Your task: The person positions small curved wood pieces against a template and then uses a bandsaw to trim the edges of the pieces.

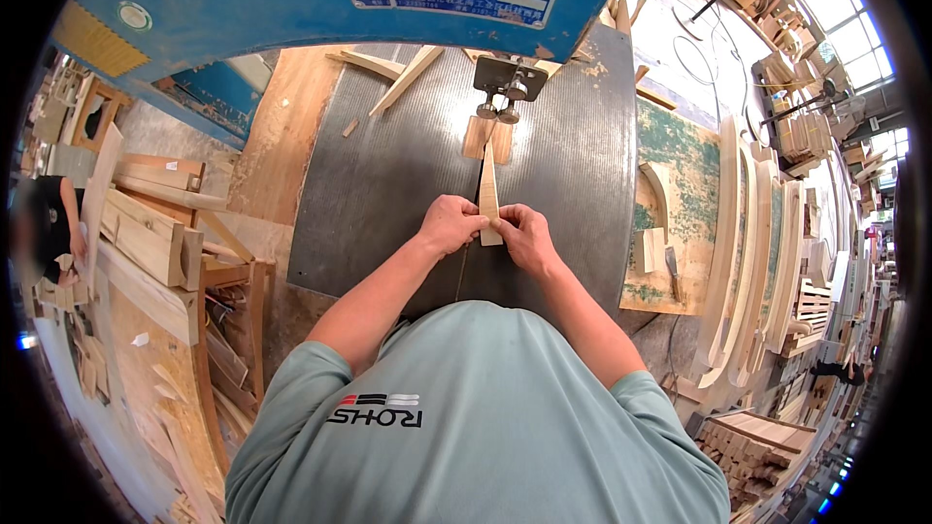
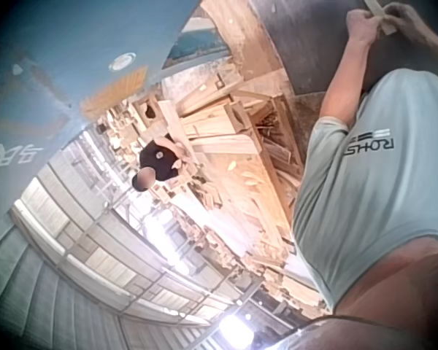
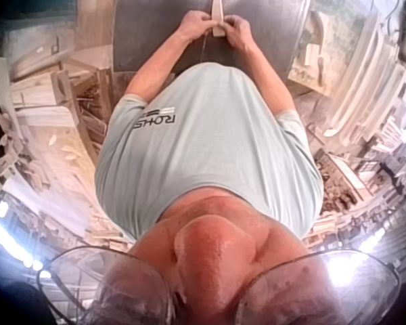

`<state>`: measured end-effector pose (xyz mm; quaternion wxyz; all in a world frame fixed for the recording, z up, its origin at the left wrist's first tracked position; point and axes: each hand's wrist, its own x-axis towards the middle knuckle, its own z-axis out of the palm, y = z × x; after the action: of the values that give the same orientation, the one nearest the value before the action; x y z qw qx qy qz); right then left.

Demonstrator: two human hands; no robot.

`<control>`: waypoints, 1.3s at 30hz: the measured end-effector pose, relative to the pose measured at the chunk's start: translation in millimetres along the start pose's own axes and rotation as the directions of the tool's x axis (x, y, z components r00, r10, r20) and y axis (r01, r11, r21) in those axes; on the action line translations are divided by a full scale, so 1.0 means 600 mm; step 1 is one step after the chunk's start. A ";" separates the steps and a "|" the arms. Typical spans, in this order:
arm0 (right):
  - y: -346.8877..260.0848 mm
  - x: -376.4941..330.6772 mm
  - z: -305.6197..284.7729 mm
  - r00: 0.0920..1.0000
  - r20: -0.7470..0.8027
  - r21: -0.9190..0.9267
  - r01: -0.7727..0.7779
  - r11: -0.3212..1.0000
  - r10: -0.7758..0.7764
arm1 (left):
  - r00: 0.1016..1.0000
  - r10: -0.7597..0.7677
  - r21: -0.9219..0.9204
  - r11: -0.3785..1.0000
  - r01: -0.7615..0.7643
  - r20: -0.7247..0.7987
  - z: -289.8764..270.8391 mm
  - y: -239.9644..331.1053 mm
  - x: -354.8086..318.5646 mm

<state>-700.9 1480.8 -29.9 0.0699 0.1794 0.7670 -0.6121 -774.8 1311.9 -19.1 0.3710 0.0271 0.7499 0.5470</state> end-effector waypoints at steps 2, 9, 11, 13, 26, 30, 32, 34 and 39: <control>-0.006 -0.001 -0.001 1.000 -0.001 -0.008 -0.007 1.000 0.007 | 1.000 0.002 -0.005 1.000 -0.002 0.004 -0.001 0.000 0.001; 0.000 0.002 0.000 1.000 0.001 0.002 -0.007 1.000 0.007 | 1.000 0.010 -0.003 1.000 -0.010 0.002 -0.001 0.000 0.002; 0.001 0.003 0.000 1.000 0.000 0.006 -0.009 1.000 0.009 | 1.000 0.012 0.000 1.000 -0.012 0.000 -0.002 0.003 0.002; 0.003 0.005 0.001 1.000 -0.001 0.006 -0.007 1.000 0.007 | 1.000 0.007 0.009 1.000 -0.007 0.000 -0.003 0.006 0.001; -0.011 0.004 0.000 1.000 -0.012 -0.025 -0.024 0.999 0.024 | 1.000 -0.009 0.012 1.000 0.009 -0.011 -0.003 0.006 0.005; -0.002 0.010 0.001 0.999 -0.010 0.009 -0.036 0.999 0.036 | 1.000 -0.018 0.029 0.999 0.018 -0.010 -0.003 0.009 0.007; -0.003 0.010 0.002 0.999 -0.006 0.016 -0.039 0.999 0.039 | 1.000 -0.020 0.027 0.999 0.020 -0.004 -0.004 0.016 0.002; -0.009 0.008 0.002 0.999 -0.011 0.004 -0.039 0.999 0.039 | 1.000 -0.024 0.021 0.999 0.024 -0.008 -0.004 0.014 0.005; -0.019 0.009 0.002 0.999 -0.019 -0.051 -0.042 0.998 0.041 | 1.000 -0.019 0.061 0.998 0.020 -0.023 -0.004 0.016 0.005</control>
<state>-709.9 1478.7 -21.7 0.0803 0.1989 0.7790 -0.5892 -782.1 1315.0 -12.5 0.3671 0.0250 0.7706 0.5203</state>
